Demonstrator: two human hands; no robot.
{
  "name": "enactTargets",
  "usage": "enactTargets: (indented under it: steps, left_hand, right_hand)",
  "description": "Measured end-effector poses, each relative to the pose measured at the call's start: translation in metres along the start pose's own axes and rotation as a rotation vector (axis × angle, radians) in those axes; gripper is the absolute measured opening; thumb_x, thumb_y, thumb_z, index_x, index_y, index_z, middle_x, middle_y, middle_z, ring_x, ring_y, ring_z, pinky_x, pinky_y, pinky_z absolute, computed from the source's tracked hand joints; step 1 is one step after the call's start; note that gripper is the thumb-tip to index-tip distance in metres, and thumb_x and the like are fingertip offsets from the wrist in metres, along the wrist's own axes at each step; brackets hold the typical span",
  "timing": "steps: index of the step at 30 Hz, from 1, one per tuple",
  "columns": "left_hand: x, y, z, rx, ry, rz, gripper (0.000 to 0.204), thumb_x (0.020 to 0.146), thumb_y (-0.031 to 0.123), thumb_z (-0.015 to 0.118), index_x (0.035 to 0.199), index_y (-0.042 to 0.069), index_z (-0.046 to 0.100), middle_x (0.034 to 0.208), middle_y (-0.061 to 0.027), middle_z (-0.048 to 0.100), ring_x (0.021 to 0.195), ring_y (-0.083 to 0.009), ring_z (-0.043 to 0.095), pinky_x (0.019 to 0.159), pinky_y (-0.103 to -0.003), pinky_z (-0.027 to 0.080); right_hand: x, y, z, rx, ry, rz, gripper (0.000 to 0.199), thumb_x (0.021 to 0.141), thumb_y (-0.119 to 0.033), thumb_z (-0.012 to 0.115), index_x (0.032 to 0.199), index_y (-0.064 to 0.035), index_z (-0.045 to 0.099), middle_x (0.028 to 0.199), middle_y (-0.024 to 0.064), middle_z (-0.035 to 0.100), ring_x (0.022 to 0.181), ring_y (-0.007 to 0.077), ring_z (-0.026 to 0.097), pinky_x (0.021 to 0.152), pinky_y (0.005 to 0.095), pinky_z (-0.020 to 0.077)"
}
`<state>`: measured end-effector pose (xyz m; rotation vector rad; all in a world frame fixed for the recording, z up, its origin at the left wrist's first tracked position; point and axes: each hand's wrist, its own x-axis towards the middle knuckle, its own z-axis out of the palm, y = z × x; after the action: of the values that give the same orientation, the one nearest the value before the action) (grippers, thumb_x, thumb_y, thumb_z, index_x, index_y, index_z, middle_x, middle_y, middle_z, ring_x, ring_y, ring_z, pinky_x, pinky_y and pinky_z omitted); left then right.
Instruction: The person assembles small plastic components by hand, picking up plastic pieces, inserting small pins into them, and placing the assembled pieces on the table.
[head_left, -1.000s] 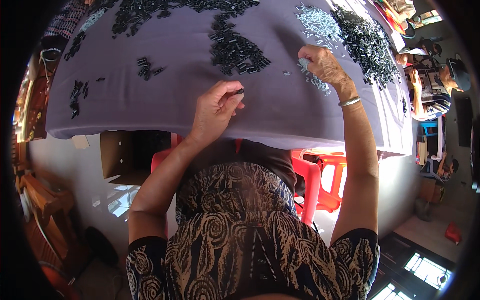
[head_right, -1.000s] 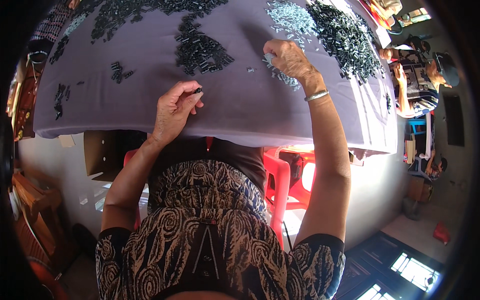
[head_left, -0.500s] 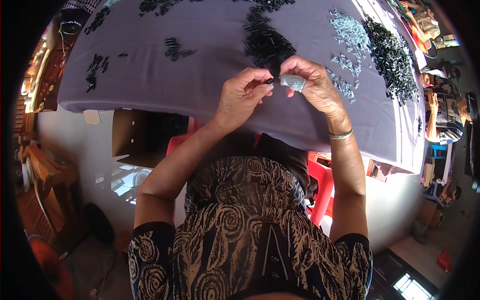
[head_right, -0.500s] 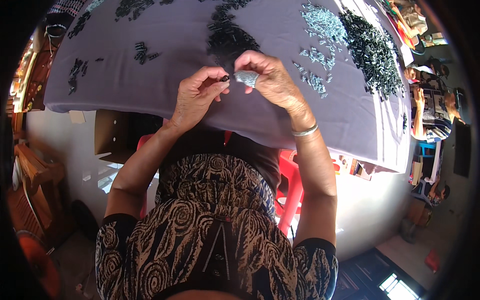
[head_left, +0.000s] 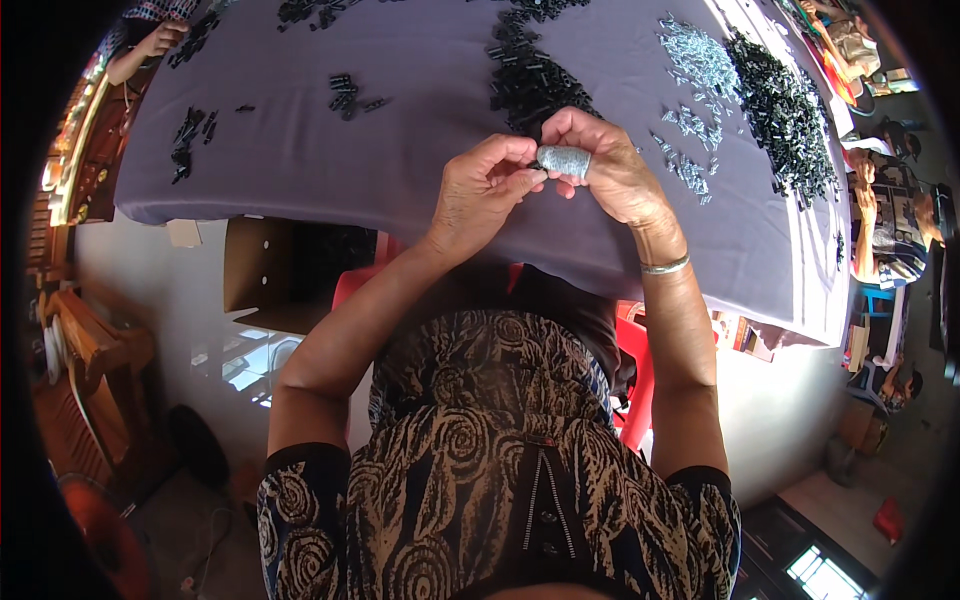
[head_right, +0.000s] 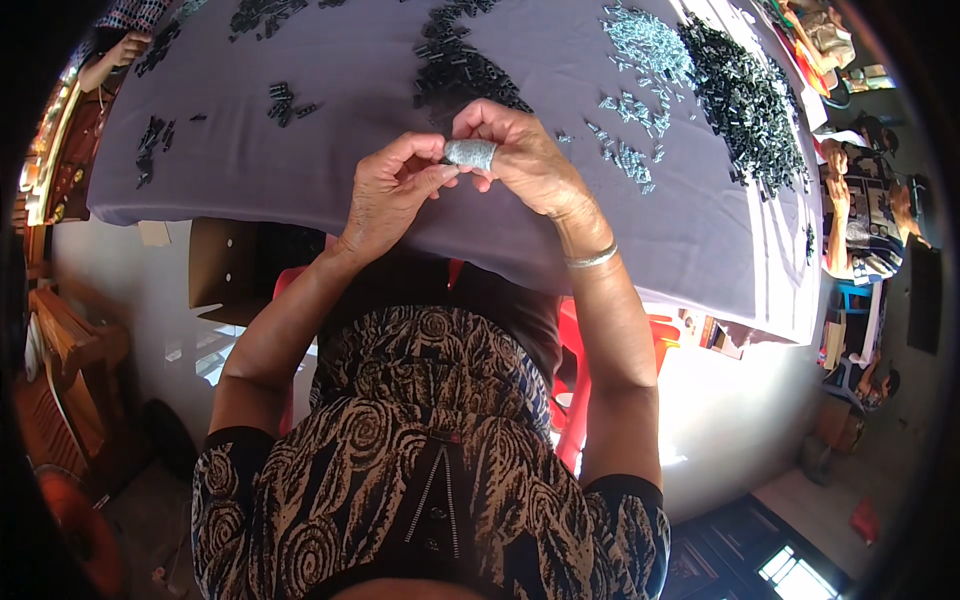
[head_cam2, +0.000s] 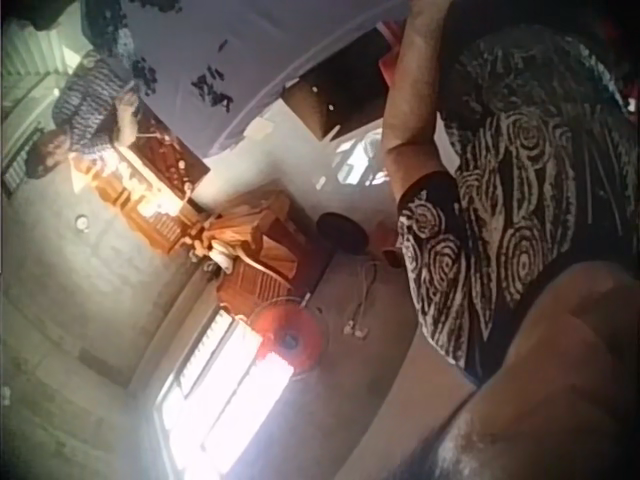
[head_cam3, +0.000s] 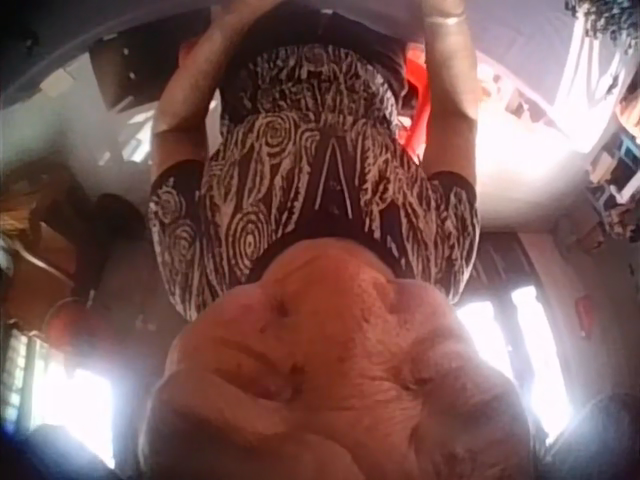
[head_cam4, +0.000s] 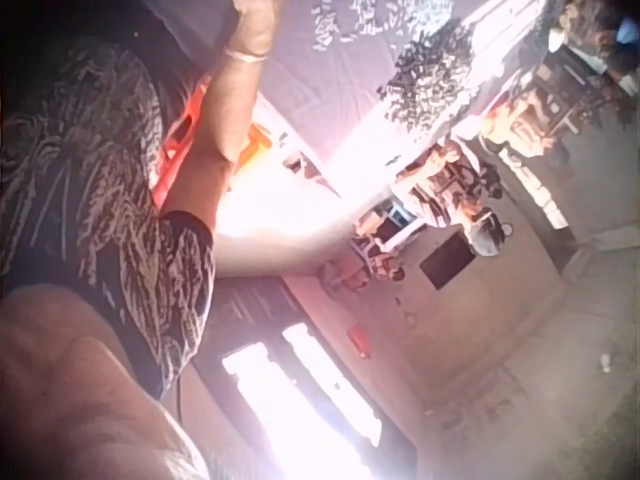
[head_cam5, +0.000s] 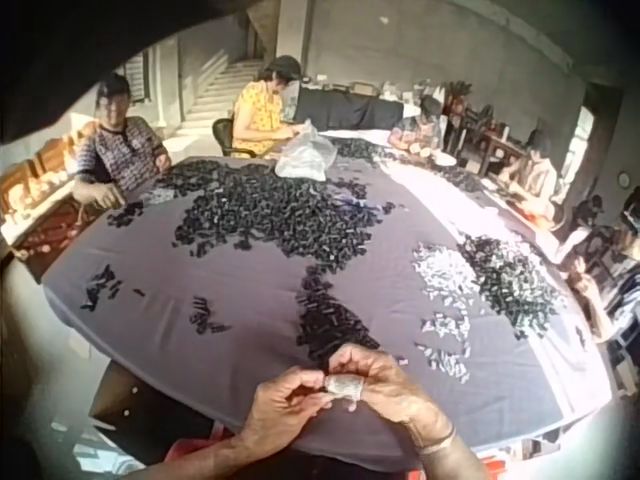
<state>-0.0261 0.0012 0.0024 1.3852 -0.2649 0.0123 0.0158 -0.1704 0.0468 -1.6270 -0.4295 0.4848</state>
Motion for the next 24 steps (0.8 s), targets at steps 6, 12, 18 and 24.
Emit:
enactTargets:
  steps: [6, 12, 18, 24]
  left_hand:
    - [0.0, 0.003, 0.0, 0.012, 0.005, -0.037, 0.016, 0.083, -0.002, 0.063, 0.099, 0.001, 0.06, 0.089, -0.0041, 0.06, 0.075, -0.0082, 0.06, 0.061, -0.02, 0.048]
    - [0.002, -0.001, -0.001, 0.027, 0.042, -0.007, 0.015, 0.085, 0.0, 0.062, 0.099, 0.003, 0.061, 0.09, -0.003, 0.061, 0.075, -0.0097, 0.061, 0.06, -0.021, 0.047]
    - [0.001, -0.002, -0.003, -0.044, 0.184, 0.078, 0.016, 0.085, -0.003, 0.06, 0.101, 0.0, 0.06, 0.092, -0.0042, 0.061, 0.077, -0.0106, 0.061, 0.06, -0.021, 0.047]
    - [0.007, -0.002, -0.008, -0.083, 0.213, 0.064, 0.015, 0.086, -0.002, 0.06, 0.101, 0.0, 0.06, 0.091, -0.0042, 0.061, 0.077, -0.011, 0.061, 0.061, -0.021, 0.047]
  right_hand:
    - [-0.003, 0.014, 0.001, 0.561, 0.104, -0.003, 0.01, 0.088, -0.008, 0.058, 0.096, -0.0022, 0.056, 0.07, 0.0024, 0.055, 0.053, 0.0046, 0.042, 0.047, 0.0212, 0.0396]
    - [-0.014, 0.009, -0.022, 0.463, 0.551, -0.197, 0.008, 0.09, -0.003, 0.051, 0.093, -0.0062, 0.057, 0.071, 0.003, 0.055, 0.054, 0.0065, 0.043, 0.046, 0.0225, 0.0395]
    - [-0.031, 0.008, -0.063, 0.014, 0.726, -0.197, 0.012, 0.086, 0.003, 0.054, 0.091, -0.0047, 0.061, 0.079, -0.001, 0.059, 0.063, 0.0038, 0.05, 0.052, 0.0187, 0.0401]
    - [-0.024, 0.014, -0.047, -0.39, 0.503, -0.162, 0.011, 0.082, 0.001, 0.062, 0.093, -0.0019, 0.063, 0.081, -0.0018, 0.061, 0.074, 0.0045, 0.054, 0.068, 0.0202, 0.0445]
